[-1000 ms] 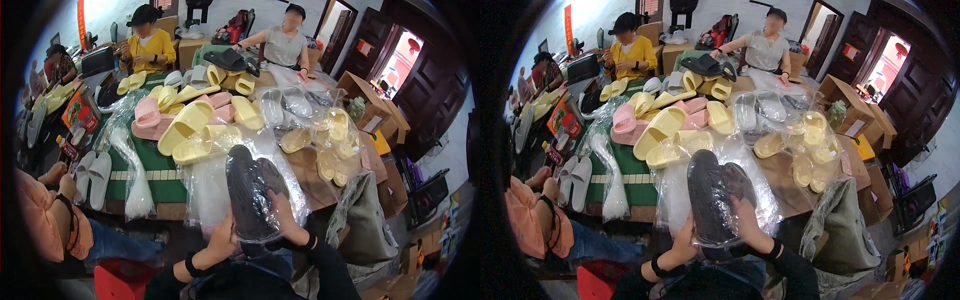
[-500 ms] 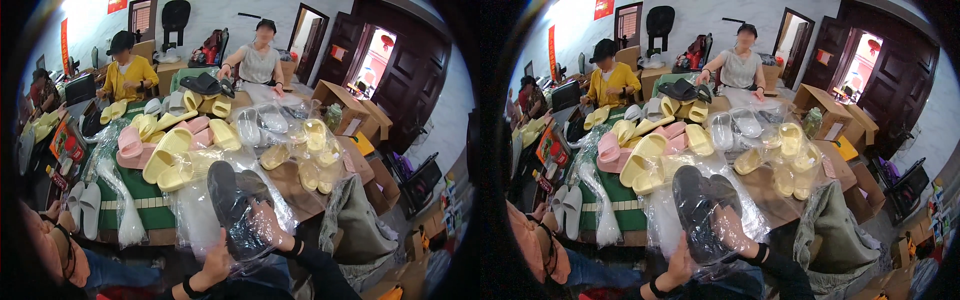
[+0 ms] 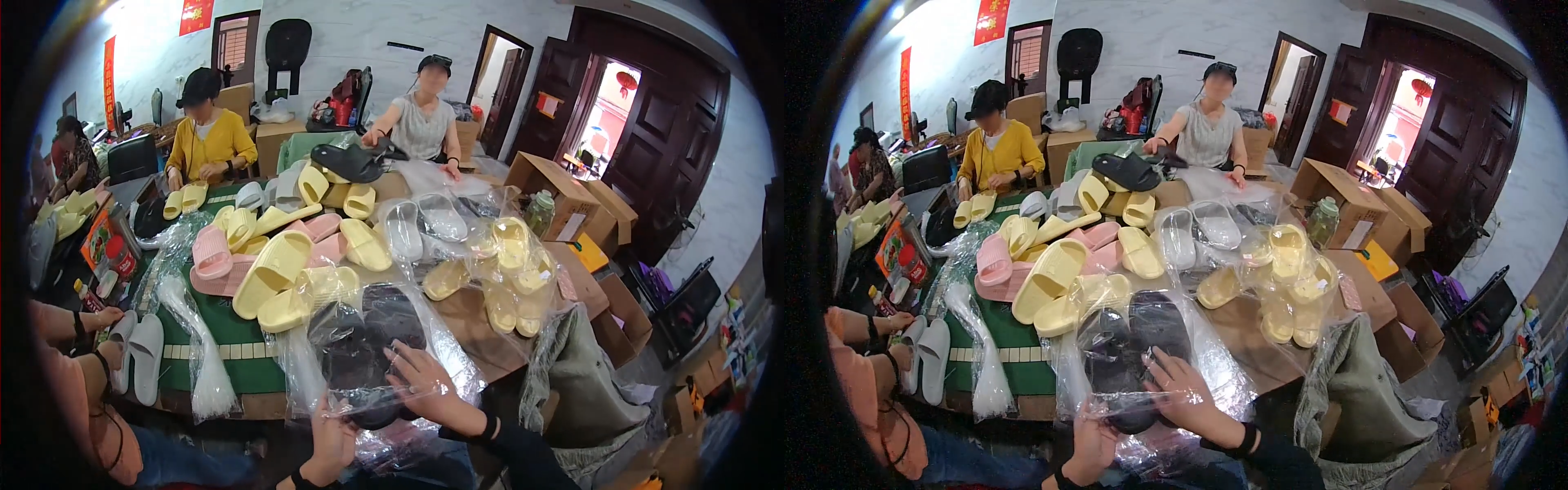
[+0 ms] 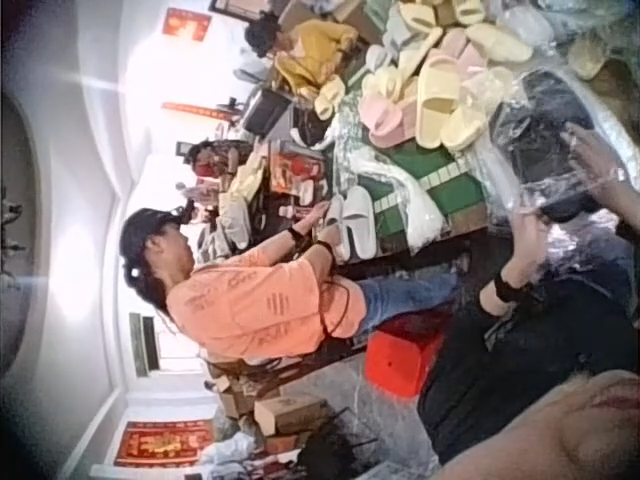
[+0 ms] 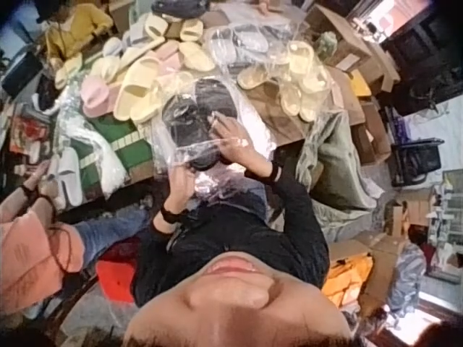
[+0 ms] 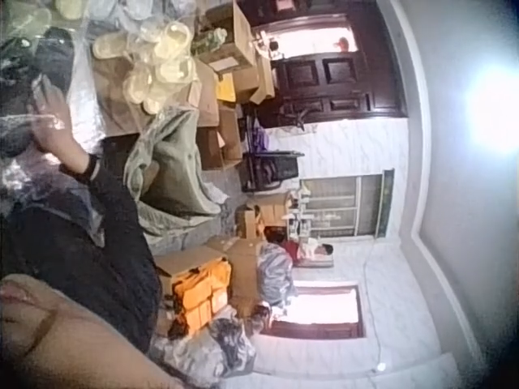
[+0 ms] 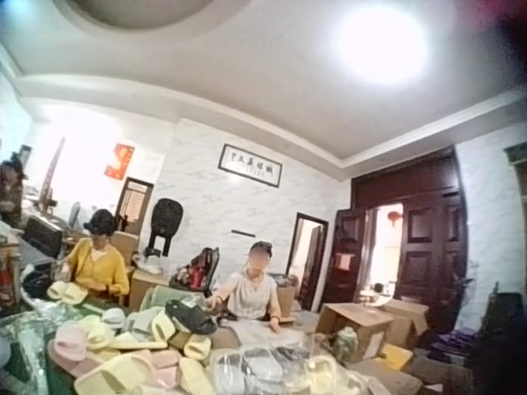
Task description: Inspecting, cleaning, and packing finished sandals into plastic bags for shipping.
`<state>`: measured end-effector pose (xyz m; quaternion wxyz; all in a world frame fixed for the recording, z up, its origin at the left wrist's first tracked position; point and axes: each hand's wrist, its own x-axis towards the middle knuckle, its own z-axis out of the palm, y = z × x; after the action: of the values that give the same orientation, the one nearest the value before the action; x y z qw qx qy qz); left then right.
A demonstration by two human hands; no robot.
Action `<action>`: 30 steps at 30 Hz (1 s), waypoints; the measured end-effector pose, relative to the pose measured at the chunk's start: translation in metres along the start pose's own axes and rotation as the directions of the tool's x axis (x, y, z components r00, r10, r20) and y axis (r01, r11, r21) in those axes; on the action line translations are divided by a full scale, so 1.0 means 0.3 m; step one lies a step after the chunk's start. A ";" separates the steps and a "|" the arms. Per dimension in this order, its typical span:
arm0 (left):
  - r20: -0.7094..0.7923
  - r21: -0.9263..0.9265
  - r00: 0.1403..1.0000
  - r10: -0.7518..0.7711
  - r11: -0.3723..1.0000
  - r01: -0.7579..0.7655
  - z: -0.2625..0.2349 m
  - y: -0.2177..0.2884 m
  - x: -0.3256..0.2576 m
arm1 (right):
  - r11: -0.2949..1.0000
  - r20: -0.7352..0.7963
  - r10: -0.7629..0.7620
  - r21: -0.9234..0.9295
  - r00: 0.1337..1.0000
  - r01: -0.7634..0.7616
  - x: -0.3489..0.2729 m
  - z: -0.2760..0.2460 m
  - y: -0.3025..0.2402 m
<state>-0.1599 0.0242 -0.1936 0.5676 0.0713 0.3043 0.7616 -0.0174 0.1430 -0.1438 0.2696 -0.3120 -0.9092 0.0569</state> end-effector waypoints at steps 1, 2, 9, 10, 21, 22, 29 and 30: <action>-0.011 -0.017 1.000 -0.008 1.000 0.008 -0.046 0.002 0.004 | 0.989 -0.063 -0.121 0.080 0.991 0.126 -0.019 -0.014 0.012; -0.016 -0.028 1.000 -0.009 1.000 0.009 -0.048 0.005 0.007 | 0.958 -0.126 -0.231 0.141 0.965 0.248 -0.044 -0.032 0.027; -0.083 -0.057 0.989 -0.119 0.992 0.114 -0.003 0.027 0.015 | 0.991 -0.543 -0.030 -0.126 0.839 -0.046 -0.209 -0.006 0.129; -0.101 -0.057 0.987 -0.126 0.991 0.121 -0.017 0.022 0.016 | 0.971 -0.449 0.147 -0.103 0.881 -0.215 -0.163 -0.038 0.105; 0.253 0.658 0.956 -0.145 0.750 -0.060 0.181 0.240 0.023 | 0.279 0.181 0.279 0.924 0.943 -0.260 0.099 -0.229 0.188; 0.267 0.659 0.942 -0.201 0.752 -0.026 0.219 0.268 0.029 | 0.259 0.157 0.502 0.911 0.850 -0.321 0.143 -0.311 0.128; 0.761 0.637 0.638 -0.120 -0.055 -0.769 0.189 0.235 0.003 | 0.369 0.018 0.490 0.902 0.871 -0.226 0.175 -0.325 0.212; 0.795 0.552 0.553 -0.249 -0.077 -0.830 0.191 0.243 0.003 | 0.388 0.030 0.389 0.901 0.921 -0.194 0.166 -0.334 0.202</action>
<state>-0.1942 0.0345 -0.1080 0.1852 0.8081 0.4485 0.3340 0.0350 0.2146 -0.0527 0.4615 -0.2821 -0.6428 0.5424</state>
